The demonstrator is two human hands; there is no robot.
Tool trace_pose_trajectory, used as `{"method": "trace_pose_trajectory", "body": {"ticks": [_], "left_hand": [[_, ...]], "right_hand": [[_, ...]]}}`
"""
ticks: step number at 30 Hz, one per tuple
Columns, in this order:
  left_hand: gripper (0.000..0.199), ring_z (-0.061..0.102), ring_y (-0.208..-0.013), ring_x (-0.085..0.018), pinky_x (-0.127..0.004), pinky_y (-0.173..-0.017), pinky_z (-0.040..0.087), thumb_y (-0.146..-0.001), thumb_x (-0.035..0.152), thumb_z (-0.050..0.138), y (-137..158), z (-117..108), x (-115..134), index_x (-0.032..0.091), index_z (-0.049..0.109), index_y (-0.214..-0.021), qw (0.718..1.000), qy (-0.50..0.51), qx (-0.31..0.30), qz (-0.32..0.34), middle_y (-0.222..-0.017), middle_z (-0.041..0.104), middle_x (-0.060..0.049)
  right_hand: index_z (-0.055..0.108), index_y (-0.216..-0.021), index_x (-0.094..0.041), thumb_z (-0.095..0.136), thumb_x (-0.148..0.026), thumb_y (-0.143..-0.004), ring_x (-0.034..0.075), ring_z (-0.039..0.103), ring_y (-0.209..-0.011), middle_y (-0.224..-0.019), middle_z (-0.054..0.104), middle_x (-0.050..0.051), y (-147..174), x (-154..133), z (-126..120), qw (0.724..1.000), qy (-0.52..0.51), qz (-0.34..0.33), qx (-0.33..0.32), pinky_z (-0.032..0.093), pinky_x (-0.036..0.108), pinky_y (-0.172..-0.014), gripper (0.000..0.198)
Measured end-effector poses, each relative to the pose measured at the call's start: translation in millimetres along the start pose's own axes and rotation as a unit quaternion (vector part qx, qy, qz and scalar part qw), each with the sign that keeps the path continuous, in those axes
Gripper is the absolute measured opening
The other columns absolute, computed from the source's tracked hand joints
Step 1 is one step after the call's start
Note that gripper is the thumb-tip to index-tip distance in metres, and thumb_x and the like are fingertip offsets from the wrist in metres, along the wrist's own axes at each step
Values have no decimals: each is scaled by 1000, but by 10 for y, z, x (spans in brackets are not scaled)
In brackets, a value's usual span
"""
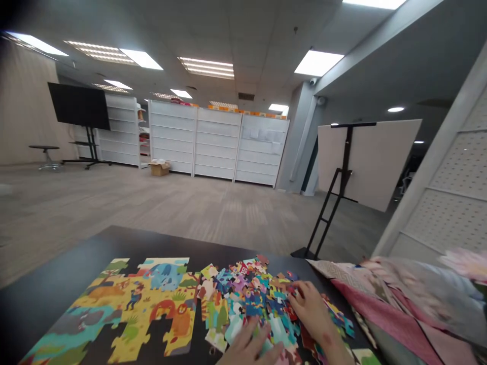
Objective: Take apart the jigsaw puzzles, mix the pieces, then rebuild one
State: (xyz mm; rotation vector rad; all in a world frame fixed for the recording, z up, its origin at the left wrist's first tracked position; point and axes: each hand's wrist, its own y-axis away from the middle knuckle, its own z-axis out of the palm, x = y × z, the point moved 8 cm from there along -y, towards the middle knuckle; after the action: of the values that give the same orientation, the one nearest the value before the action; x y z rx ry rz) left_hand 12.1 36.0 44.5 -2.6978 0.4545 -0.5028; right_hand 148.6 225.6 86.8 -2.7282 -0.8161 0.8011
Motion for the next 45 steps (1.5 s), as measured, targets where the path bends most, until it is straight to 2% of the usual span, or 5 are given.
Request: {"method": "trace_pose_trajectory", "body": {"ticks": [7,15,25,37,45], "left_hand": [[64,46,-136,-29,-50,-118,37,-78,9,58,115,-996,-951,33,54,-138,989,56,-88,-102,-140,59,-1],[48,58,-113,-31,-40,-96,50,-72,45,85,-38,-1080,-1192,29,71,-115,985,38,-159,-56,-111,69,-5],[42,56,-119,-24,-36,-106,44,-80,22,73,388,-1644,-1336,31,65,-120,992,51,-115,-31,-125,66,0],[23,65,-105,-20,-30,-92,55,-98,20,45,2094,-2296,-2001,29,64,-108,977,-20,126,-172,-112,69,-2],[30,60,-118,-25,-46,-107,47,-89,13,48,2030,-2216,-1564,31,62,-109,980,-34,8,-195,-125,66,-1]], "right_hand": [[70,-105,-21,47,-54,-89,30,64,-108,-112,68,13,-23,-4,-37,1000,-9,7,29,47,43,-98,44],[71,-98,-23,49,-52,-87,31,64,-108,-110,69,12,-30,-136,-170,998,-16,-4,63,49,44,-97,39],[64,-110,-22,72,-37,-75,30,57,-116,-119,65,10,221,-2275,673,976,-6,-126,-180,42,38,-100,40],[62,-98,-21,63,-35,-77,27,60,-96,-102,66,7,56,-2223,853,966,70,-115,-223,41,34,-82,25],[59,-84,-21,66,-35,-63,30,60,-92,-96,68,10,5,-2303,1088,967,114,-93,-207,43,36,-78,25]]}}
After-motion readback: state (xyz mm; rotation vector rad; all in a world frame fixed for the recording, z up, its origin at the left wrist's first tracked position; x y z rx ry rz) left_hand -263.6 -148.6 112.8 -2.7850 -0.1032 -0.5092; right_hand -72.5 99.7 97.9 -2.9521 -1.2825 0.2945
